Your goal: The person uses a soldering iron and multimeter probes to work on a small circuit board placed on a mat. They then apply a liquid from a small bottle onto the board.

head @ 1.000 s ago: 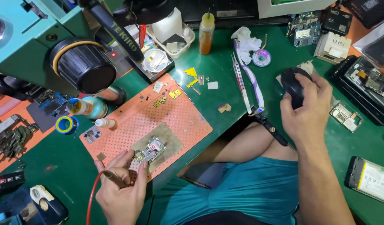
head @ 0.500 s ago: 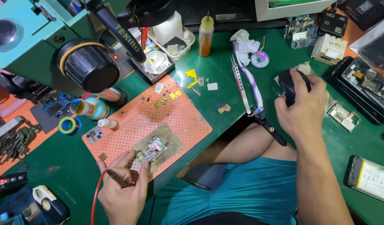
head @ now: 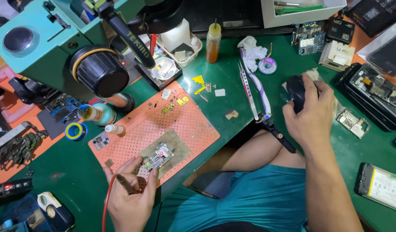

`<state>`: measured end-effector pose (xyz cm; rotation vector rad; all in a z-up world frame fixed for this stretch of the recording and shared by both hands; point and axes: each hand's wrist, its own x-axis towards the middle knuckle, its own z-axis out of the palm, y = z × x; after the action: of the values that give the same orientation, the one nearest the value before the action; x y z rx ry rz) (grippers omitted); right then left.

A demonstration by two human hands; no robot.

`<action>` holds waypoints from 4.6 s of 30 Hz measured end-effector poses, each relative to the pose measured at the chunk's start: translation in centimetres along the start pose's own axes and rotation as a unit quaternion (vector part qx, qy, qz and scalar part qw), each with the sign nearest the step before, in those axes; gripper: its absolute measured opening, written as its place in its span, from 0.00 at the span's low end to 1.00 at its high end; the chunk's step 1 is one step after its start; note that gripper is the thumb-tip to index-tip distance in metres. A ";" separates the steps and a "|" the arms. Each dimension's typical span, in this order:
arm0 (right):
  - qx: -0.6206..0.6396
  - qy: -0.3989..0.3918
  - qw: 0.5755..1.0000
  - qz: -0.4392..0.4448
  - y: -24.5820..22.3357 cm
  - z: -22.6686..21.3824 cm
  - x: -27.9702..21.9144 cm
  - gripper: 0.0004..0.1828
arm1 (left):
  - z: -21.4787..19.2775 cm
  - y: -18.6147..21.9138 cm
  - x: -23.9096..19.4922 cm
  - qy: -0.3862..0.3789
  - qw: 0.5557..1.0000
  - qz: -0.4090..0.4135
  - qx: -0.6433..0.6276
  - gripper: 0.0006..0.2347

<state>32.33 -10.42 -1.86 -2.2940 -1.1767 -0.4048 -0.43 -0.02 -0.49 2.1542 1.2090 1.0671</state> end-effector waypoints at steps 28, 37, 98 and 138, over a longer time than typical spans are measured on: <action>0.009 -0.011 1.000 0.014 -0.7 -0.6 0.0 0.34 | -0.2 0.4 0.2 -0.022 0.997 -0.041 0.055 0.14; 0.339 -0.124 0.918 -0.166 -7.0 -2.9 -5.3 0.02 | -0.6 0.7 0.6 -0.022 0.998 -0.043 0.032 0.13; -0.029 -0.357 0.862 -0.360 -10.5 7.1 -16.2 0.09 | -2.1 -2.6 -0.8 0.068 0.973 0.003 -0.222 0.18; 0.520 -0.165 0.770 -0.329 -16.3 3.7 -4.0 0.16 | -2.0 -1.0 1.2 -0.060 0.973 -0.049 -0.216 0.03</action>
<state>16.77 -3.06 -1.62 -0.9535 -1.7616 0.3949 -2.15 1.56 0.47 1.7780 0.9154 1.0294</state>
